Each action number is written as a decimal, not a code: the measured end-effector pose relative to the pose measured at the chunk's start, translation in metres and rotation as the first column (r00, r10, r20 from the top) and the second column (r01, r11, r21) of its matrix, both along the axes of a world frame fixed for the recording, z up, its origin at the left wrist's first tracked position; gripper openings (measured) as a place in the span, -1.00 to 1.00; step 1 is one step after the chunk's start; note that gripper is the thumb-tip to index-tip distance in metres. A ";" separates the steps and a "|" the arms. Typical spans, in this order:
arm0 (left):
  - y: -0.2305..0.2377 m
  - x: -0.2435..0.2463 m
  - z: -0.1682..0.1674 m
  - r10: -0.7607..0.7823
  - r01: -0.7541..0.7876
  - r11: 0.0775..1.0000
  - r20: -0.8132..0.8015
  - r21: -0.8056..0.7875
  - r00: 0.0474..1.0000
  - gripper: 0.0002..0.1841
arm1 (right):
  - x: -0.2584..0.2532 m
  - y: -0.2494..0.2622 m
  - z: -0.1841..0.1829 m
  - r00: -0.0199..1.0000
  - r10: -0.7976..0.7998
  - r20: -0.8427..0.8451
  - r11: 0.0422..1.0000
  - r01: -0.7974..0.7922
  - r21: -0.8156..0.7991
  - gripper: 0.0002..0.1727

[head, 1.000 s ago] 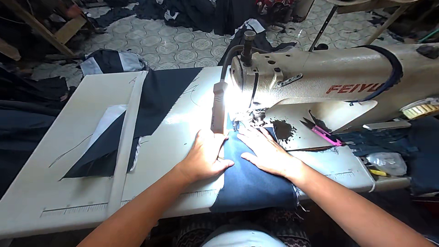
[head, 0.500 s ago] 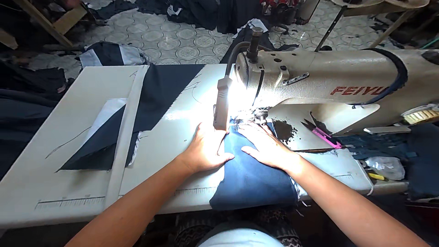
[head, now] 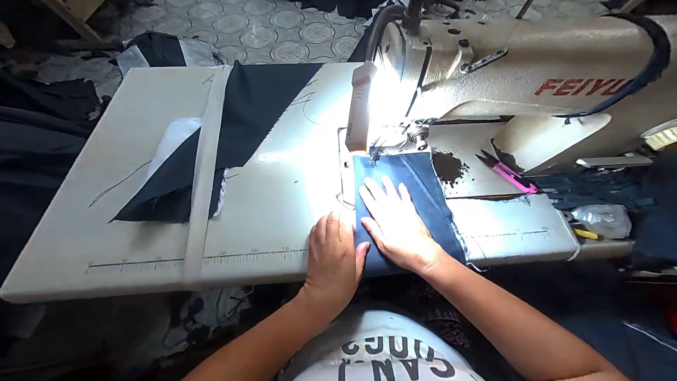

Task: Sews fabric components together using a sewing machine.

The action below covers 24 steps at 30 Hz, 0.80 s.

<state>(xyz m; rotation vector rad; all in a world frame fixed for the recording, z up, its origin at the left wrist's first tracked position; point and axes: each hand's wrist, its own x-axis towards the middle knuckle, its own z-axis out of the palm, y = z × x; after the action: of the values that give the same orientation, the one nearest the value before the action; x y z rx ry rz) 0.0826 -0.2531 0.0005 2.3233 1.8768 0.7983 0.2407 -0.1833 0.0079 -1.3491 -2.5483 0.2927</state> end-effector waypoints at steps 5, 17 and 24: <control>-0.002 0.003 0.028 -0.044 0.093 0.981 0.267 -0.172 0.963 -0.78 | 0.005 0.002 -0.008 0.954 0.230 -0.190 0.945 -0.173 0.276 -0.56; 0.052 -0.055 0.007 -0.457 0.439 0.867 0.026 0.234 0.889 -0.83 | 0.021 -0.019 -0.012 0.886 0.358 -0.293 0.915 -0.272 0.297 -0.71; 0.056 -0.042 0.004 -0.497 0.523 0.796 -0.166 0.304 0.852 -0.77 | 0.022 -0.019 -0.014 0.873 0.343 -0.348 0.920 -0.238 0.312 -0.76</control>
<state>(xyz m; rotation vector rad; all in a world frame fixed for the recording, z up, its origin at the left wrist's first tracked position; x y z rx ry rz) 0.0409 -0.1971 0.0040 2.9037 1.0741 1.0216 0.2631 -0.2026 -0.0063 -0.7158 -2.3329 0.2443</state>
